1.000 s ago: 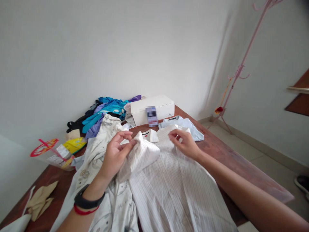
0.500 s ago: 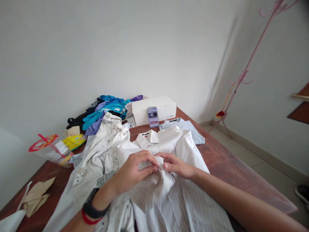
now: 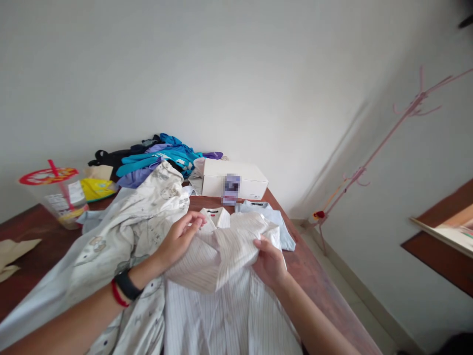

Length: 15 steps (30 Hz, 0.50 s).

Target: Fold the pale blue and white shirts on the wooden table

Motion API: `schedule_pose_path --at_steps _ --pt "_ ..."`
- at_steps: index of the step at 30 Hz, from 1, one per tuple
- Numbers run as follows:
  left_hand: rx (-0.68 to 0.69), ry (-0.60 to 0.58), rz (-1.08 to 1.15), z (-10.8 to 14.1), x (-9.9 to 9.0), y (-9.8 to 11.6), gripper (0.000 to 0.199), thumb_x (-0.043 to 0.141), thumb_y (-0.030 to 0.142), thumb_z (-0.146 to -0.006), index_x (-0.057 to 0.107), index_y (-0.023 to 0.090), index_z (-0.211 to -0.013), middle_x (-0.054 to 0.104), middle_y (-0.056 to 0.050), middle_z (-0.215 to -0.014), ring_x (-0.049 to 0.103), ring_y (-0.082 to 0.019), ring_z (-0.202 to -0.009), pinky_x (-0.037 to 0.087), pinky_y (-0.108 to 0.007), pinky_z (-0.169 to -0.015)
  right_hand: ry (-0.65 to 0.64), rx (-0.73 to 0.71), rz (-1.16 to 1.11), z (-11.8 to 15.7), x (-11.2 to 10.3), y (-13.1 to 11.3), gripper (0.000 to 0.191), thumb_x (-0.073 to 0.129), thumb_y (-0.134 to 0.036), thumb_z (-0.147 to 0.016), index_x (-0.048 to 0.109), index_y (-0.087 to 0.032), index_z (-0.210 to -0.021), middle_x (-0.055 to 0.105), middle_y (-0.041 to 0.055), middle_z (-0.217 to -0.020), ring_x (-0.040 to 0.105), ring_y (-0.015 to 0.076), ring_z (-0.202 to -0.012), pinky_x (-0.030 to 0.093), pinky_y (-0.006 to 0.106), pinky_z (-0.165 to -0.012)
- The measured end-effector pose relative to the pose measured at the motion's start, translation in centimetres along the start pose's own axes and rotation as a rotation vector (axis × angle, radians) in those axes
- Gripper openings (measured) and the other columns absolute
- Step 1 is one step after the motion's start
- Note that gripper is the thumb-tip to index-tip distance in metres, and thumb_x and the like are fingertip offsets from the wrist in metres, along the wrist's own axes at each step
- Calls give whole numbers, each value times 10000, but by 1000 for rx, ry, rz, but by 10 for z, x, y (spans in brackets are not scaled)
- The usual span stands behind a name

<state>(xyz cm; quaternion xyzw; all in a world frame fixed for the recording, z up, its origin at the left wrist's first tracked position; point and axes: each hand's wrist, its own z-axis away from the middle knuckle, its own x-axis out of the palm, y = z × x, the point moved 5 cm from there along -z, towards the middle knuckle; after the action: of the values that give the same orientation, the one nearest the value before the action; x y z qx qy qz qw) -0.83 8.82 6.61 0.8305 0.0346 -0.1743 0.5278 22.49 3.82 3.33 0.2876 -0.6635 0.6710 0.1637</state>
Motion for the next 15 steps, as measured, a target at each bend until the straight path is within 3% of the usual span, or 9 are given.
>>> schedule_pose_path --at_steps 7,12,15 --pt "94 -156 -212 7 10 -20 381 442 477 -1032 612 226 -1263 655 -74 -1307 602 -240 -1215 450 -347 -1056 234 -148 -113 -12 -18 -13 256 716 -261 -778 747 -208 -1027 766 41 -959 706 233 -924 569 347 -856" --pt "50 -346 -339 12 22 -41 443 377 479 -1052 637 208 -1285 657 -81 -1345 574 -244 -1279 402 -403 -1143 261 -210 -85 -14 -23 -15 242 690 -237 -761 751 -198 -992 762 45 -992 700 215 -950 566 317 -846" --pt "57 -375 -356 14 25 -42 460 368 477 -1052 658 203 -1282 657 -75 -1358 541 -246 -1326 359 -418 -1185 276 -295 -9 -12 -26 -27 231 680 -255 -736 749 -209 -952 755 43 -1025 693 218 -972 563 319 -834"
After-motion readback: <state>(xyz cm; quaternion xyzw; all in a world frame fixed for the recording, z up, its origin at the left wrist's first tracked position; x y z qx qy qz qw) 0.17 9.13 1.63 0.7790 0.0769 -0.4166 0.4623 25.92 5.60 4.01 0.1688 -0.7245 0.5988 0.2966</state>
